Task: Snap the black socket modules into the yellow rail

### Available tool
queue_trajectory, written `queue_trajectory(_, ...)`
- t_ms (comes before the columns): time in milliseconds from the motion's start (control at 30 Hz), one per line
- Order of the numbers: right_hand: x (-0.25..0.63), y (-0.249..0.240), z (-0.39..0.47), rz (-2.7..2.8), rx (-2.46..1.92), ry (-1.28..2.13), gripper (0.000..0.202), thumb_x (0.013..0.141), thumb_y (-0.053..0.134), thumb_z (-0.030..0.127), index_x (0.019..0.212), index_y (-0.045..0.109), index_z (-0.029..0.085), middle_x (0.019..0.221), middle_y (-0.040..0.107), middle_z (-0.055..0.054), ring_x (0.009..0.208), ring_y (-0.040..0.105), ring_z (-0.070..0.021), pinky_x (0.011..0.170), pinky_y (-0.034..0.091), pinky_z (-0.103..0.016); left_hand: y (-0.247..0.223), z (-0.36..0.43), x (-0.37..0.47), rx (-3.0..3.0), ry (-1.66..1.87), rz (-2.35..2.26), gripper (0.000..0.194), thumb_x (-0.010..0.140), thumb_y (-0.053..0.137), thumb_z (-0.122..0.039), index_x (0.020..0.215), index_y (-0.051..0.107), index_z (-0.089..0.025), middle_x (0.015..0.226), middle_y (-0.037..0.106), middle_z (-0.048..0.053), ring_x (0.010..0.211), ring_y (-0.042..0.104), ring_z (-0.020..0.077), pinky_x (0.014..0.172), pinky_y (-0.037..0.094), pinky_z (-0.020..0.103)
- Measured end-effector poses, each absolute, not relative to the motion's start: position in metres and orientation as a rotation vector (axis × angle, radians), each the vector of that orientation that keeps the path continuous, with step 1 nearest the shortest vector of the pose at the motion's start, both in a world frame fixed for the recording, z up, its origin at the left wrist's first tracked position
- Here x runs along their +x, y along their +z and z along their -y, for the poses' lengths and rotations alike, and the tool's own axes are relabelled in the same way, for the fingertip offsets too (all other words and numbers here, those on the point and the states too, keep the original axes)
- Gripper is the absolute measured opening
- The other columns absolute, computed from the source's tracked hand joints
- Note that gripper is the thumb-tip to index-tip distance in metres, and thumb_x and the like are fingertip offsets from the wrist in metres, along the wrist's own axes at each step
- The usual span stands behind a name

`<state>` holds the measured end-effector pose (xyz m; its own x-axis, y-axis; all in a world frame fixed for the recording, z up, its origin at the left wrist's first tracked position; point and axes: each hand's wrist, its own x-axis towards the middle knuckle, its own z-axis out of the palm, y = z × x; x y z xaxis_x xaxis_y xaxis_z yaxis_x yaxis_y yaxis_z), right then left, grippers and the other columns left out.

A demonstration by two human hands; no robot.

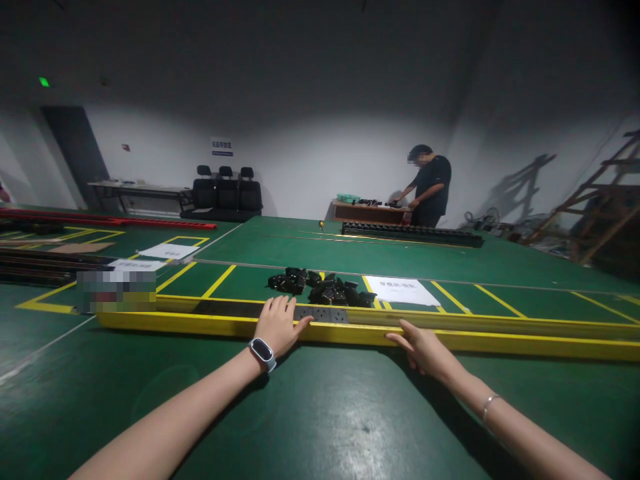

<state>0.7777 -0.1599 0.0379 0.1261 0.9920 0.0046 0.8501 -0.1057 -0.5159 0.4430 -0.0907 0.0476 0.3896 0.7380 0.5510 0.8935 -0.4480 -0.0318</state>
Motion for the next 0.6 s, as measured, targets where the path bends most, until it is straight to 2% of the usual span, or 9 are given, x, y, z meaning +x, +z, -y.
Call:
queue_trajectory(233,0.755,0.036,0.149,1.853,-1.997,0.409,0.038,0.088,0.04,0.054,0.097,0.05,0.019,0.038,0.047,0.006,0.028,0.046,-0.0126,0.03,0.027,-0.018,0.048,0.08,0.432,-2.32,-0.665,1.394,0.067,0.088,0.023,-0.061,0.115,0.059,-0.012,0.11,0.063,0.015,0.104,0.054,0.0259,0.092,0.035,0.04)
queue_trajectory(333,0.738,0.043,0.154,1.874,-1.973,0.418,0.038,0.087,0.043,0.054,0.097,0.048,0.018,0.039,0.047,0.007,0.026,0.043,-0.0114,0.028,0.025,-0.017,0.05,0.077,0.429,-2.334,-0.632,1.387,0.068,0.087,0.022,-0.063,0.11,0.061,-0.013,0.101,0.065,0.014,0.096,0.055,0.0254,0.085,0.038,0.039)
queue_trajectory(467,0.695,0.06,0.151,1.7,-1.806,0.992,0.049,0.089,0.04,0.055,0.122,0.034,0.018,0.045,0.054,0.006,0.031,0.05,-0.0124,0.031,0.034,-0.017,0.051,0.074,0.427,-2.329,-0.609,1.379,0.069,0.086,0.021,-0.064,0.108,0.062,-0.014,0.099,0.064,0.014,0.093,0.055,0.0256,0.081,0.039,0.039)
queue_trajectory(533,0.672,0.069,0.14,1.537,-1.648,1.314,0.043,0.094,0.031,0.05,0.119,0.037,0.016,0.048,0.055,0.005,0.035,0.051,-0.0113,0.034,0.039,-0.017,0.051,0.074,0.427,-2.322,-0.607,1.366,0.068,0.086,0.022,-0.064,0.107,0.062,-0.014,0.098,0.064,0.014,0.092,0.055,0.0255,0.081,0.039,0.039)
queue_trajectory(600,0.655,0.078,0.126,1.387,-1.55,1.496,0.034,0.097,0.026,0.042,0.105,0.045,0.014,0.05,0.052,0.005,0.035,0.046,-0.0068,0.036,0.038,-0.015,0.05,0.074,0.427,-2.317,-0.614,1.352,0.067,0.086,0.023,-0.063,0.107,0.063,-0.014,0.097,0.064,0.014,0.091,0.055,0.0252,0.082,0.039,0.038)
